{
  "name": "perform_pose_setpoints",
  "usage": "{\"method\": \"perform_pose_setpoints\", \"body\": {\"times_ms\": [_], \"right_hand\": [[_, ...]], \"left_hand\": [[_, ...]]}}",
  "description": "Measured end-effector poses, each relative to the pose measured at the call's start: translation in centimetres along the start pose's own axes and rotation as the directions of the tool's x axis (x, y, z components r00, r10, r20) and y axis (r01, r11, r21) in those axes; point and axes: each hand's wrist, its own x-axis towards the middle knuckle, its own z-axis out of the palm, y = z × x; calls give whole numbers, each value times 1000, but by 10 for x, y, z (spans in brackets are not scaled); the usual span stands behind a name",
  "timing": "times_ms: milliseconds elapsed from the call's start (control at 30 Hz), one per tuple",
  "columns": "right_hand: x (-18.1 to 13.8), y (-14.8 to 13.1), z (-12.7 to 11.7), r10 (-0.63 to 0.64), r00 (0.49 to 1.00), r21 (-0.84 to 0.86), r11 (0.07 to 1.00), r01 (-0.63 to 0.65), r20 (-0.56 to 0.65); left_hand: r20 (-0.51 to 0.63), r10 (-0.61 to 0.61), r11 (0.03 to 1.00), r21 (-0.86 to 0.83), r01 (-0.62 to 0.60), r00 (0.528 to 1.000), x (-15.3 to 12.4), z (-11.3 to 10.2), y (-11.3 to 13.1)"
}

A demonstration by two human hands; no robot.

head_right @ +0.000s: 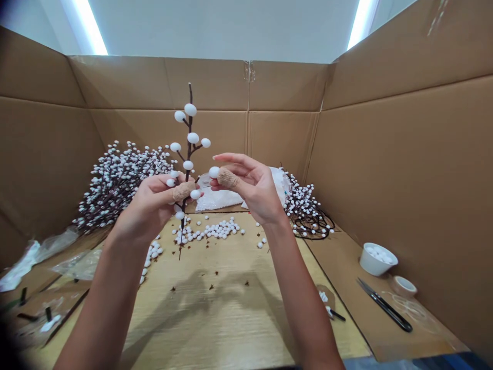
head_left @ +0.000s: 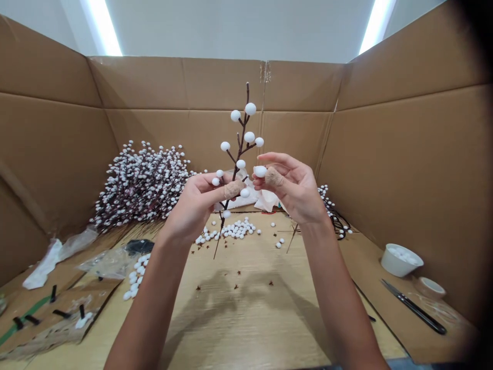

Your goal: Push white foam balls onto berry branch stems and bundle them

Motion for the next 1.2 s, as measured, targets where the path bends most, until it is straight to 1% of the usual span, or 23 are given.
{"method": "perform_pose_setpoints", "body": {"times_ms": [133,267,500,667,800,900,1033,1200], "right_hand": [[-3,-4,4,-20,1000,-8,1000,20,17],[-7,-7,9,-31,999,14,999,31,43],[-11,-12,12,-24,999,-58,998,26,48],[-10,-10,10,-11,999,-86,996,15,52],[-9,-6,9,-19,998,-73,997,23,57],[-7,-2,10,-14,999,-82,996,17,36],[-6,2,10,-12,1000,-91,996,13,14],[-6,5,9,-12,1000,-72,997,13,20]], "left_hand": [[-30,28,999,29,-27,999,-3,3,2],[-31,60,996,71,-58,998,-5,5,4],[-36,115,988,111,-111,993,-7,8,4],[-52,123,979,169,-112,991,-8,9,4],[-83,162,967,210,-142,983,-8,9,3],[-107,147,966,231,-119,983,-9,10,2],[-103,146,968,222,-120,984,-10,10,3],[-71,165,966,213,-147,984,-10,9,5]]}}
